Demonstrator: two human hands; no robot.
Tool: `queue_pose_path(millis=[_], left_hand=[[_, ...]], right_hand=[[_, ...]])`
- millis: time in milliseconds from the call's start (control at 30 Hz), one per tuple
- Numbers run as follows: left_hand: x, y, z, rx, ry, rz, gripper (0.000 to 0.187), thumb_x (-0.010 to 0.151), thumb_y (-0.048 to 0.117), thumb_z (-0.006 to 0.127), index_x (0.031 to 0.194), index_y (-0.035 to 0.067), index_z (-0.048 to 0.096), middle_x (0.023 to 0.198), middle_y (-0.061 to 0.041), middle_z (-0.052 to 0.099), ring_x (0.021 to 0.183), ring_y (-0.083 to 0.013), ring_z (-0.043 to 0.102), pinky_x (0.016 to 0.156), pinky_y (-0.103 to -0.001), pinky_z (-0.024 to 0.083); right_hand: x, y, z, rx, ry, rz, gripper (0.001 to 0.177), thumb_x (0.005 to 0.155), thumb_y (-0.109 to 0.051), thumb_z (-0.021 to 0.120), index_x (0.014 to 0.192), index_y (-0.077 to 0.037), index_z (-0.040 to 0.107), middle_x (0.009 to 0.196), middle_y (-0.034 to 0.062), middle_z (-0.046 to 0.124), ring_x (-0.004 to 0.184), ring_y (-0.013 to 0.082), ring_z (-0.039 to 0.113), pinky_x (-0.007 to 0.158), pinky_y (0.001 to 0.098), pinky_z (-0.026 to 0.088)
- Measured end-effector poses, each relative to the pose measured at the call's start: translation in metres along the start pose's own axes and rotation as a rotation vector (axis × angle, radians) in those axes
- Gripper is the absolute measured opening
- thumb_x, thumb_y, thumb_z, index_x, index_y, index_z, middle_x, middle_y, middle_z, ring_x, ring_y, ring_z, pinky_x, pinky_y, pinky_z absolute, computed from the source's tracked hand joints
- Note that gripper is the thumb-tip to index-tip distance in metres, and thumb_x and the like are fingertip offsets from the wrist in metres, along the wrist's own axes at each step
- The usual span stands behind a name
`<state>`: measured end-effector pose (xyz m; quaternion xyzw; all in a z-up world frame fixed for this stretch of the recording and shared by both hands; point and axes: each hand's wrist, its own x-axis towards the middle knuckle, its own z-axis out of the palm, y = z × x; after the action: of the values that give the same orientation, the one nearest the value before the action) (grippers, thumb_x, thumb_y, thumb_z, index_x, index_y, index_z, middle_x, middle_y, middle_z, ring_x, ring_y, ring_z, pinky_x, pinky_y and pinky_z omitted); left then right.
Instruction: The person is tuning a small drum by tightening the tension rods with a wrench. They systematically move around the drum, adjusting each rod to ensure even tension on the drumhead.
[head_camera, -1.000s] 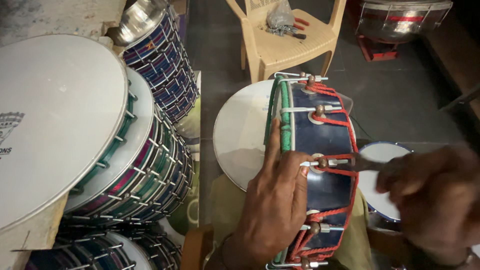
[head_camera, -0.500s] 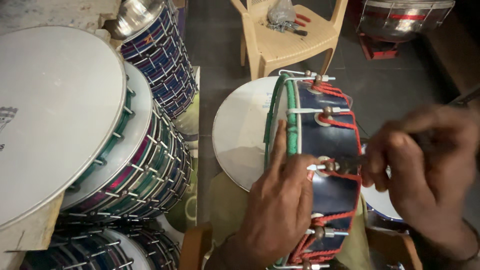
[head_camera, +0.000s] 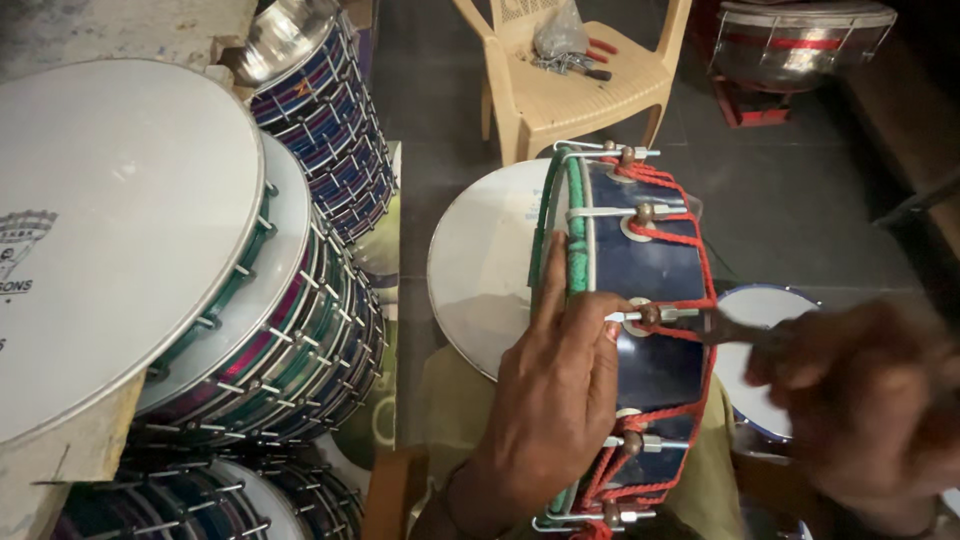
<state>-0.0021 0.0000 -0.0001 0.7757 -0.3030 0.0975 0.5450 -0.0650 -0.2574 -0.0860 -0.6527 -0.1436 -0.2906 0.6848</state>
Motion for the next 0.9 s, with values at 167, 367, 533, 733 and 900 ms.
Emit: queue_pose_path(millis=[167,367,533,733,900], left_hand=[[0.002,0.001,0.000,0.067,0.026,0.043,0.024,0.103,0.004,0.051,0.127,0.001,0.055,0.161,-0.045,0.028,0.129,-0.0615,0.055,0.089,-0.051,0.059],[0.002,0.000,-0.003,0.010,-0.051,-0.026,0.029,0.103,0.004,0.050,0.131,0.001,0.054,0.161,-0.046,0.027,0.130,-0.0623,0.051,0.090,-0.051,0.057],[0.000,-0.008,0.004,0.041,0.046,0.086,0.043,0.107,0.005,0.049,0.149,-0.002,0.041,0.160,-0.045,0.033,0.142,-0.0631,0.047,0.108,-0.054,0.051],[0.007,-0.005,0.008,-0.006,0.056,-0.019,0.051,0.104,0.005,0.049,0.151,-0.004,0.035,0.158,-0.041,0.038,0.131,-0.0581,0.054,0.101,-0.054,0.050],[0.004,-0.001,0.003,0.002,0.057,0.011,0.057,0.104,0.004,0.050,0.156,-0.006,0.028,0.160,-0.040,0.036,0.140,-0.0573,0.048,0.109,-0.053,0.048]], right_hand=[[-0.025,0.017,-0.050,-0.249,-0.294,0.319,0.034,0.108,-0.029,0.046,0.116,0.002,0.058,0.108,0.0189,0.065,0.083,0.0227,0.067,0.064,0.0337,0.053],[0.031,-0.024,0.021,-0.272,-0.124,-0.065,0.017,0.108,-0.014,0.045,0.118,-0.001,0.042,0.087,0.0131,0.061,0.065,0.0152,0.059,0.054,0.0260,0.047],[0.095,-0.067,0.085,-0.315,-0.054,0.089,0.017,0.108,-0.005,0.045,0.119,-0.004,0.032,0.074,0.0097,0.058,0.051,0.0099,0.051,0.045,0.0211,0.041],[0.123,-0.074,0.075,-0.188,-0.167,0.243,0.016,0.107,-0.007,0.050,0.121,-0.003,0.042,0.078,0.0102,0.057,0.053,0.0125,0.051,0.046,0.0245,0.042],[0.053,-0.055,0.050,0.266,0.012,0.026,0.022,0.115,-0.020,0.052,0.125,-0.001,0.048,0.085,0.0102,0.062,0.065,0.0151,0.060,0.068,0.0316,0.054]])
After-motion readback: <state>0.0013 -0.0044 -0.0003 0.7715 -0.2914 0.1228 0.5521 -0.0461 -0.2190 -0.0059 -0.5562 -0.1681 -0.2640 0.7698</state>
